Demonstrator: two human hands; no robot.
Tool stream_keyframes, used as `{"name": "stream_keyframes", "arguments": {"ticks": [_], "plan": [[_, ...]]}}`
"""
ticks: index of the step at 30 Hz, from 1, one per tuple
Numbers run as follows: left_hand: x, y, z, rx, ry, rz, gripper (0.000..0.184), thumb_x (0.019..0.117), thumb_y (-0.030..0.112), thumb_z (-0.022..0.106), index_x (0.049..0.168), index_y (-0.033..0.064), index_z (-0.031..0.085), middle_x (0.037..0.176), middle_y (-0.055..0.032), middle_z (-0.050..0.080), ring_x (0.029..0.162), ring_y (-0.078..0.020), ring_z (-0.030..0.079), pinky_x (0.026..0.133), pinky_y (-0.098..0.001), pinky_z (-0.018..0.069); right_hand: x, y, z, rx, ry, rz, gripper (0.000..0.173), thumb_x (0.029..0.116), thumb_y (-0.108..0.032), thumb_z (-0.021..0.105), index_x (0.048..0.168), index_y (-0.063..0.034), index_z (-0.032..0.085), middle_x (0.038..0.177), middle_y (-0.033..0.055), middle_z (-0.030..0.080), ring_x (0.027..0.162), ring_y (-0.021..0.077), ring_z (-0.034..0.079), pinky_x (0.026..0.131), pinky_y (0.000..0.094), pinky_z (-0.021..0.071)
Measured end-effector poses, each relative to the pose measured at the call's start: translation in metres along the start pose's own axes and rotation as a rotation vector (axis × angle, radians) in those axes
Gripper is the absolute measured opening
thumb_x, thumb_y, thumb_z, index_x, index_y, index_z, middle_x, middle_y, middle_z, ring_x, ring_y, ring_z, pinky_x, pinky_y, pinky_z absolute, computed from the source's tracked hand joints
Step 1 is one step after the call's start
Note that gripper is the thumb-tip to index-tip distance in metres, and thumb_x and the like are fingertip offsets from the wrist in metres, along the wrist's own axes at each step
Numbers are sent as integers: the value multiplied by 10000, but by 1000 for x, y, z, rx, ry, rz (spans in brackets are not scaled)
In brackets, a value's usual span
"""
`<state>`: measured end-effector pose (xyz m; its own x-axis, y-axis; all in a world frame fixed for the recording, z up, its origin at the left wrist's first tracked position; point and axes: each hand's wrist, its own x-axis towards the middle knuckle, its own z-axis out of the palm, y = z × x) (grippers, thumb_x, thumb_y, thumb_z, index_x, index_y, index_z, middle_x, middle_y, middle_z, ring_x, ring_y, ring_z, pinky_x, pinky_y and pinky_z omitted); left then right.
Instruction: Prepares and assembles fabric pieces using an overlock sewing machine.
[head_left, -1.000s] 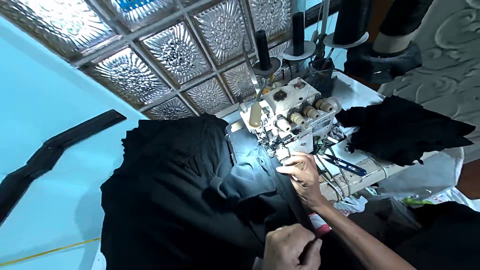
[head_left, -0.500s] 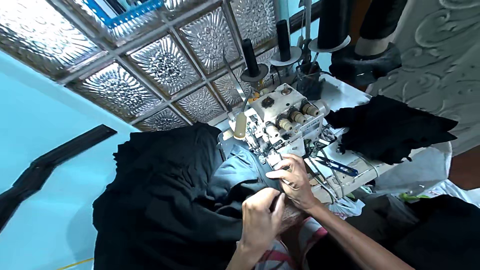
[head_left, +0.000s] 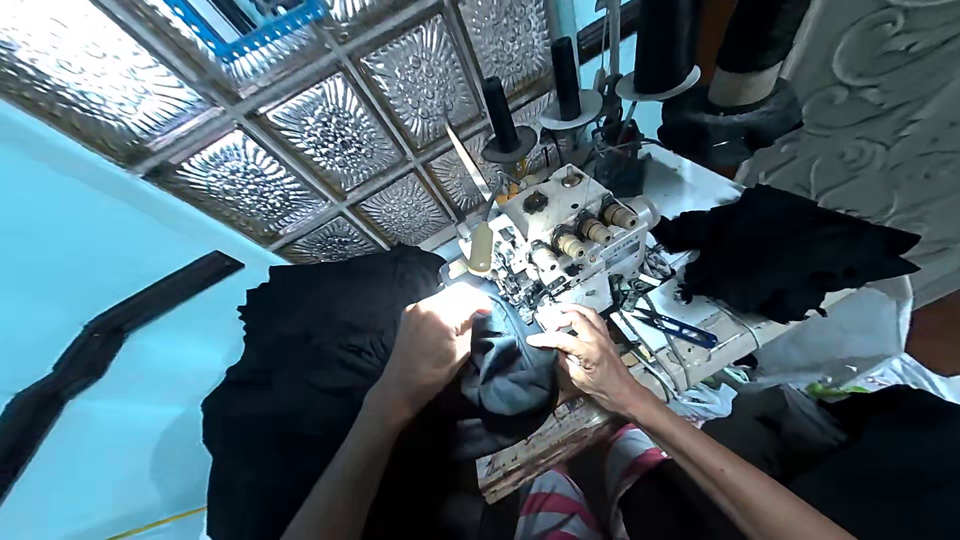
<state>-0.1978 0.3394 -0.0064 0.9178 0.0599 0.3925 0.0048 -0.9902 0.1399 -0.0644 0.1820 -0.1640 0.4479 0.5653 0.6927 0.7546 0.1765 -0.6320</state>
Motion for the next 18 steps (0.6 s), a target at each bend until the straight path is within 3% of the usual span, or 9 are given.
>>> {"name": "stream_keyframes", "arguments": {"ticks": [3, 7, 9, 11, 12, 14, 15, 16, 18], "plan": [[1, -26, 13, -146, -167, -84, 126, 907, 0, 642, 984, -13, 740, 977, -127, 728, 872, -204, 704, 816, -390, 578, -7, -6, -1, -22, 9, 6, 324, 906, -80, 612, 1147, -208, 785, 1115, 114, 713, 1179, 333, 627, 1012, 521, 485], [-6, -22, 11, -110, -393, -152, 418, 897, -27, 591, 1298, 43, 688, 1177, -206, 657, 942, -316, 671, 797, -481, 553, -29, -23, -10, -44, 111, 92, 266, 868, -43, 657, 1127, -14, 709, 1114, 176, 705, 1062, 298, 679, 935, 428, 554], [-11, -18, 13, -5, -369, -41, 328, 922, -15, 581, 1201, 52, 738, 1146, -214, 660, 888, -352, 700, 724, -504, 580, -41, -32, -13, -70, 107, 159, 186, 856, -21, 635, 1030, 22, 685, 1036, 174, 703, 965, 285, 693, 854, 407, 578], [-12, -16, 15, 148, -303, 86, 179, 957, 53, 573, 971, 42, 751, 1073, -182, 667, 934, -360, 683, 694, -505, 572, -51, -40, -13, -98, -17, 163, 140, 796, -8, 598, 901, 11, 688, 924, 164, 695, 882, 316, 699, 783, 455, 575], [-11, -15, 12, 229, -284, 154, 167, 950, 66, 580, 898, 44, 737, 1075, -170, 681, 1017, -375, 662, 723, -513, 557, -54, -43, -12, -104, -108, 138, 108, 770, -16, 611, 833, 3, 697, 843, 159, 676, 826, 338, 690, 743, 481, 564], [-14, -3, -6, 271, -325, 260, 161, 906, 86, 586, 840, 37, 724, 1082, -165, 721, 1167, -393, 635, 936, -567, 496, -55, -54, -10, -95, -296, 73, 39, 729, -21, 697, 739, 15, 706, 727, 178, 658, 741, 390, 682, 701, 531, 554], [-16, 12, -22, 203, -411, 284, 161, 881, 108, 577, 797, 42, 698, 970, -146, 705, 1085, -359, 649, 947, -550, 479, -51, -60, -7, -88, -363, 25, 72, 728, -35, 734, 710, 18, 689, 684, 179, 650, 698, 391, 686, 675, 537, 559], [-19, 30, -40, 42, -530, 302, 164, 865, 123, 586, 734, 52, 654, 827, -119, 665, 929, -310, 662, 867, -507, 489, -45, -65, -3, -68, -403, -31, 107, 740, -54, 750, 709, 22, 681, 664, 181, 652, 674, 386, 695, 646, 534, 560], [-29, 67, -72, -359, -748, 341, 176, 884, 161, 586, 750, 75, 662, 759, -72, 661, 825, -240, 677, 821, -438, 530, -31, -80, 7, -15, -402, -169, 128, 768, -124, 730, 798, -1, 713, 781, 160, 717, 790, 335, 735, 723, 480, 595]]}}
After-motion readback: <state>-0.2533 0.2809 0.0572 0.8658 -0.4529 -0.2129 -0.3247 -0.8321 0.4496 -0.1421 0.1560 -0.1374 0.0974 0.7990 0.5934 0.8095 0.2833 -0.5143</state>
